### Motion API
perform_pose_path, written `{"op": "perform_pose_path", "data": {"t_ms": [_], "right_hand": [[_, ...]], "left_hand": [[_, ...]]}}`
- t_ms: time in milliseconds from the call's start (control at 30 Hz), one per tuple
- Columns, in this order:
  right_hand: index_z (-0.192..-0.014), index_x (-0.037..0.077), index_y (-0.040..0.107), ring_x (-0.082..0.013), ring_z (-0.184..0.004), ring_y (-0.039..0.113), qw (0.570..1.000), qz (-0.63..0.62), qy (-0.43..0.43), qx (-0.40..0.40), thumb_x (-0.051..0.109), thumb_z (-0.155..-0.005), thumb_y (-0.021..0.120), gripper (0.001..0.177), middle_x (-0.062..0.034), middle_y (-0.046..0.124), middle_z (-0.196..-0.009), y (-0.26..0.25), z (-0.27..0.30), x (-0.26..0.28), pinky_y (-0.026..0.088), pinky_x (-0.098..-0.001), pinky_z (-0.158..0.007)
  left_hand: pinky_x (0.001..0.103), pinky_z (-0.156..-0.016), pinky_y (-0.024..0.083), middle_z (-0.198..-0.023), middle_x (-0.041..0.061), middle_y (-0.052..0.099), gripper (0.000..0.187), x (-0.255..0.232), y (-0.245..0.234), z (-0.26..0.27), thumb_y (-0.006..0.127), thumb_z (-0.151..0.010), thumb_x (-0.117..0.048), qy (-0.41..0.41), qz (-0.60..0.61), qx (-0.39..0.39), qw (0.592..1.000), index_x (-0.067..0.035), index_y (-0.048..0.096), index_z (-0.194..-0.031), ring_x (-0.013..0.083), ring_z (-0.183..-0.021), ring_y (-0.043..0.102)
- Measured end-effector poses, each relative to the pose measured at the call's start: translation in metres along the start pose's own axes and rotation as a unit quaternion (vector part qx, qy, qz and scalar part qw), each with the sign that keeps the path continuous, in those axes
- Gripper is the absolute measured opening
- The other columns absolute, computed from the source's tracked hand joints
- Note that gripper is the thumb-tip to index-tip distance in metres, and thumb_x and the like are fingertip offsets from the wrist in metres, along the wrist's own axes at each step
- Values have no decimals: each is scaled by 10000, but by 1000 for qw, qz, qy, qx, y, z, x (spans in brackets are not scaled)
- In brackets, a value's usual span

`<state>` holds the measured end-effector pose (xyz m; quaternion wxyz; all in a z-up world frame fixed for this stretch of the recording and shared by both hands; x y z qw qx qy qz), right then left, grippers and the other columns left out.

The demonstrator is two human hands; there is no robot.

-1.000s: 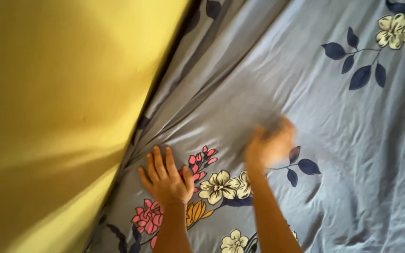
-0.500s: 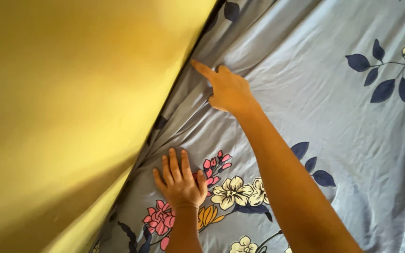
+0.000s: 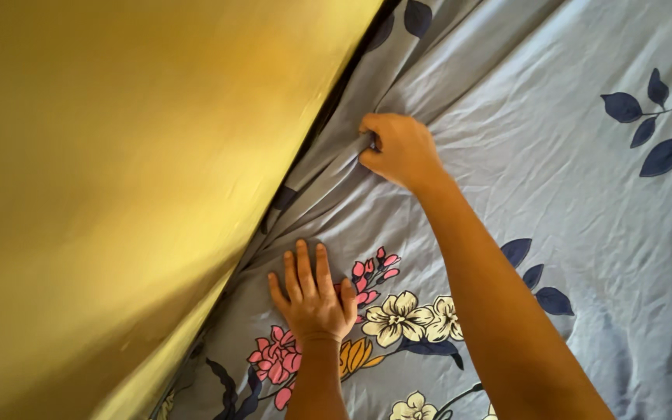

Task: The person smooths a floral-patterned bedsheet by hand, tucking the fabric edges into the side of the bed frame and pressing down across the surface to remove wrinkles.

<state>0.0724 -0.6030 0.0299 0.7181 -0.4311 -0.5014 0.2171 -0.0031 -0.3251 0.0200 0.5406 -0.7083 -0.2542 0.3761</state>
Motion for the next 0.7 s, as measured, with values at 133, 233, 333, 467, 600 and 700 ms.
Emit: {"op": "perform_pose_path", "data": {"t_ms": [133,233,333,467,600,700], "right_hand": [[-978,79,644,-296,-722,667,987,-96,-24,-128,65,-755,714,235,-109,666,-820,4,24,1,525,-401,-646],[-944,81,637,-247,-661,668,978,-132,34,-155,7,-739,699,227,-93,657,-743,8,30,-4,522,-362,-619],[-938,76,602,-200,-653,633,953,-220,107,-177,-14,-757,705,226,-78,617,-716,16,37,-4,516,-345,-615],[-1003,81,517,-100,-804,495,856,-460,137,-192,-116,-821,580,275,-8,495,-906,41,31,11,446,-325,-703],[-991,98,498,-174,-817,630,563,-787,204,-145,-70,-814,552,250,-56,625,-908,60,24,17,603,-407,-838],[-1079,120,462,-210,-803,620,512,-802,238,-196,-2,-843,637,318,-48,599,-921,61,18,34,557,-448,-743]], "left_hand": [[671,-1185,224,-1590,131,438,622,2,0,-1,484,-907,-438,-13,-16,23,1000,-153,532,-1458,358,-1454,403],[671,-1184,224,-1582,131,433,612,-2,2,-1,481,-920,-447,-7,8,22,1000,-150,531,-1453,367,-1451,401],[669,-1197,227,-1594,143,435,610,0,-1,1,475,-936,-420,-4,-1,5,1000,-133,530,-1472,372,-1467,405],[669,-1197,226,-1591,137,439,606,-2,-2,-2,477,-940,-433,-6,6,12,1000,-137,532,-1465,369,-1461,401],[667,-1202,226,-1604,134,429,607,-3,-3,-2,487,-939,-435,-7,5,21,1000,-138,532,-1467,365,-1471,397],[672,-1193,230,-1603,130,425,623,-2,-2,-3,499,-927,-441,-4,8,26,1000,-140,527,-1471,361,-1463,400]]}}
Point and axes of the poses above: each hand's wrist, its own z-axis away from the middle knuckle, its own y-axis out of the palm, x = y × z, the point moved 5 cm from there along -z, towards the middle knuckle
